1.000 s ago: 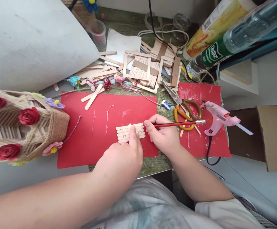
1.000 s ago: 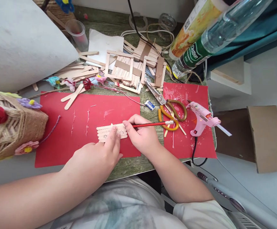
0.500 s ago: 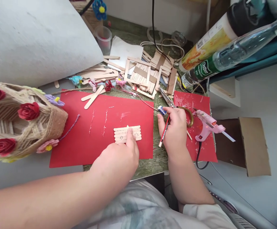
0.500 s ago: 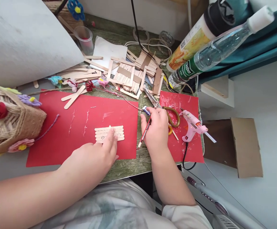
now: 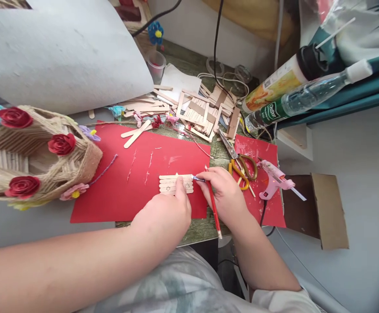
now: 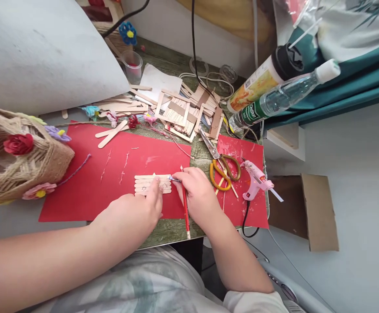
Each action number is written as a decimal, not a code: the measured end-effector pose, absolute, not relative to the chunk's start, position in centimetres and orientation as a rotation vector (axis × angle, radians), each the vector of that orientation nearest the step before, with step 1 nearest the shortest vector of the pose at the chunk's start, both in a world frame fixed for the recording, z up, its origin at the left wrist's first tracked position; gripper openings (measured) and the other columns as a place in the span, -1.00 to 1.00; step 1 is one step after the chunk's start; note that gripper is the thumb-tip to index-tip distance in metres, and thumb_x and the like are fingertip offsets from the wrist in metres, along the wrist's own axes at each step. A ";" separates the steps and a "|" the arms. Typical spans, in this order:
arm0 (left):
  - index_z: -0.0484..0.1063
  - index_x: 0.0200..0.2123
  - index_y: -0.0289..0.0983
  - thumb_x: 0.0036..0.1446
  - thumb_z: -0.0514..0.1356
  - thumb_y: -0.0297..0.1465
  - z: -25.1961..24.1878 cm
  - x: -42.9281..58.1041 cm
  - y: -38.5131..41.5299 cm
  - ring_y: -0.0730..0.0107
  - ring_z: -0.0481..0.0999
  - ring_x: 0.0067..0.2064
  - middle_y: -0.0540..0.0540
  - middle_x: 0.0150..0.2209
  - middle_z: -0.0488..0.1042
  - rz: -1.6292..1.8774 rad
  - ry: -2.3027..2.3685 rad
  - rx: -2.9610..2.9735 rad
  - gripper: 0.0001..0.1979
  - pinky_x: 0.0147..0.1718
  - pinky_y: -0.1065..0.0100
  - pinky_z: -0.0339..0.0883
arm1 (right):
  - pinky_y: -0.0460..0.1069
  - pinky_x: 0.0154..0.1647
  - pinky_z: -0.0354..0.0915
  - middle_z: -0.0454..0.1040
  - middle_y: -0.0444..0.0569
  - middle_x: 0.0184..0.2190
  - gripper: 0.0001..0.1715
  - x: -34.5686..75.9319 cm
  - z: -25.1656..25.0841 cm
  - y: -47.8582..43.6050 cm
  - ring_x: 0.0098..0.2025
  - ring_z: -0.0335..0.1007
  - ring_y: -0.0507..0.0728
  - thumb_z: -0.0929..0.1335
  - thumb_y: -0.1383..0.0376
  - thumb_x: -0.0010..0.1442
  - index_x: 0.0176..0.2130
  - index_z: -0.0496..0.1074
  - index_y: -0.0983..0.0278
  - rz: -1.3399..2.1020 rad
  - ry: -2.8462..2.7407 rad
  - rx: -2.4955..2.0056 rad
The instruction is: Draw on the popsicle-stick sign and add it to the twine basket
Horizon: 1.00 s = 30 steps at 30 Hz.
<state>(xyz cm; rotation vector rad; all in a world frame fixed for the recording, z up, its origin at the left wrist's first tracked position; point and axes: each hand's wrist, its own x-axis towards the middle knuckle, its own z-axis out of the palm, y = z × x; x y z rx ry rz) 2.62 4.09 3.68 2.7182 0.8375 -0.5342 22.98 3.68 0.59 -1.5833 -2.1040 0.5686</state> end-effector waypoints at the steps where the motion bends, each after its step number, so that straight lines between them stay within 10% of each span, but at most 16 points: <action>1: 0.34 0.27 -0.54 0.06 0.12 -0.61 3.7 2.7 4.1 0.23 0.59 -0.50 -0.77 0.33 0.11 -0.534 0.829 2.714 -0.35 -0.65 0.30 0.38 | 0.14 -0.04 0.40 0.49 0.04 -0.19 -0.82 22.8 0.5 3.7 -0.07 0.42 0.22 0.33 0.37 0.38 -0.06 0.50 0.18 0.587 -2.150 -1.580; 30: 0.41 0.19 -0.60 0.02 0.13 -0.61 3.5 3.3 4.0 0.24 0.59 -0.54 -0.80 0.28 0.12 -0.507 0.801 2.674 -0.39 -0.67 0.33 0.39 | 0.09 -0.15 0.28 0.39 0.08 -0.23 -0.67 23.6 0.1 5.9 -0.18 0.27 0.22 0.22 0.44 0.41 0.02 0.49 0.24 0.557 -2.551 -1.361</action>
